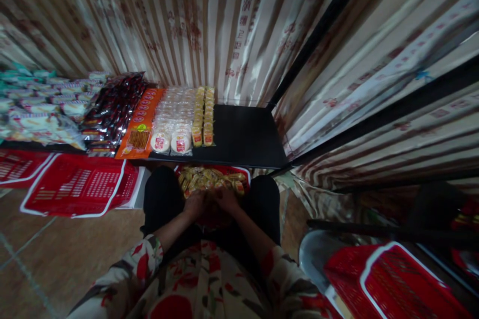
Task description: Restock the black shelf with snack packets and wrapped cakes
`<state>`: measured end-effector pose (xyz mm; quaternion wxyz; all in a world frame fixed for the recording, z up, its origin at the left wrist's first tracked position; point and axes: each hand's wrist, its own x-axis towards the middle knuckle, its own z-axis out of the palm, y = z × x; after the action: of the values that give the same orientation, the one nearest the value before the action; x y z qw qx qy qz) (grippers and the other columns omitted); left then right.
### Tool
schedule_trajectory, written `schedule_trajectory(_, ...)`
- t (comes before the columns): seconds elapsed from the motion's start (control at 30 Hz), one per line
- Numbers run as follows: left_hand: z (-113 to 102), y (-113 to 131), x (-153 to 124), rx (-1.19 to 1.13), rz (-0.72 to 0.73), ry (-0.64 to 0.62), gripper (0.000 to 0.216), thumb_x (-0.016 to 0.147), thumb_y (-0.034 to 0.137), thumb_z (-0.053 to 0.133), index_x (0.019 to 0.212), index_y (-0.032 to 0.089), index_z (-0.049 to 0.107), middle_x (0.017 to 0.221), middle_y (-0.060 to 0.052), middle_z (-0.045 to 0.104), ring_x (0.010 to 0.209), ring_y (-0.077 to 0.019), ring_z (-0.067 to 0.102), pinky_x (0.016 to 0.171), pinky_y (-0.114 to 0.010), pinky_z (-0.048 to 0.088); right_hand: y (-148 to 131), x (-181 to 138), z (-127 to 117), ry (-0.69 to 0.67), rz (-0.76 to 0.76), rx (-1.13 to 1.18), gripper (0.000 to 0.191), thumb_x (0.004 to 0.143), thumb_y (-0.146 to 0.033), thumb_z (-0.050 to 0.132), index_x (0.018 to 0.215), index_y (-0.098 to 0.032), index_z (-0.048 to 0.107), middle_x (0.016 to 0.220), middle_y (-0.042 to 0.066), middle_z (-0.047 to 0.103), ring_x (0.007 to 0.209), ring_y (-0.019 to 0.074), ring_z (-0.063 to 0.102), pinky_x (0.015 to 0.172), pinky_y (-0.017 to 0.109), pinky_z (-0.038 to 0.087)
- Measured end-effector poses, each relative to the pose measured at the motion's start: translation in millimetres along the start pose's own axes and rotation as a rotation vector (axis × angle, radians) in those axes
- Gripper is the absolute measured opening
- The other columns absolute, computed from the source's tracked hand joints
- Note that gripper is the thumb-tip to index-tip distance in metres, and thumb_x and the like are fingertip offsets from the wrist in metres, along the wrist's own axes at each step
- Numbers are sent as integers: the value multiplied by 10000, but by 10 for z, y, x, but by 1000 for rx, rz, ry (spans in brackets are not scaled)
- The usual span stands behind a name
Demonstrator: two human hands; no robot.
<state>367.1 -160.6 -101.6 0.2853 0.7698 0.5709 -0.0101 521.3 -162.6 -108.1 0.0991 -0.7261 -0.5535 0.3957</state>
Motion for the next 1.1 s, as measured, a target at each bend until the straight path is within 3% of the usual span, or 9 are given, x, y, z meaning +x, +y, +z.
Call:
schedule_trajectory(0.17,-19,25,-23,-90,-28,84,120,853,197,451,941,156,522,910,-86,639,872,-188,611,750,-272,445,-38,-16,-32,16,26,489,128,739,-263,583,852,-203,573,775,3,648,767,171,626,715,301,477)
schedule_trajectory(0.3,-48,79,-58,-77,97,260,124,810,110,450,906,163,507,901,-84,616,897,-198,589,791,-305,455,-128,-64,-102,52,57,826,198,698,-369,607,809,-218,545,719,-12,626,690,165,614,628,287,482)
schedule_trajectory(0.47,-114,215,-81,-98,285,498,222,803,93,426,995,172,503,990,-95,581,982,-219,552,857,-382,474,-237,-89,-302,200,-8,953,267,593,-384,683,720,-217,519,614,-42,569,582,134,552,577,262,450)
schedule_trajectory(0.63,-273,389,-59,-233,424,623,232,861,136,406,1073,191,485,1143,-98,519,1115,-205,486,957,-404,440,-334,-94,-639,142,-70,1087,332,544,-361,734,759,-213,529,633,-45,564,588,114,532,570,234,429)
schedule_trajectory(0.93,-560,676,175,-333,278,627,195,861,179,432,1028,170,532,1282,-111,445,1196,-221,458,996,-390,419,-477,-6,-1149,104,-185,1008,338,577,-409,711,797,-209,550,738,-22,616,663,128,569,597,224,439)
schedule_trajectory(1.1,-689,800,380,-506,261,572,160,823,148,449,969,184,503,1074,-89,545,1025,-187,554,877,-341,489,-537,148,-1312,120,-232,1002,425,593,-404,704,935,-215,535,847,20,671,770,177,632,713,291,491)
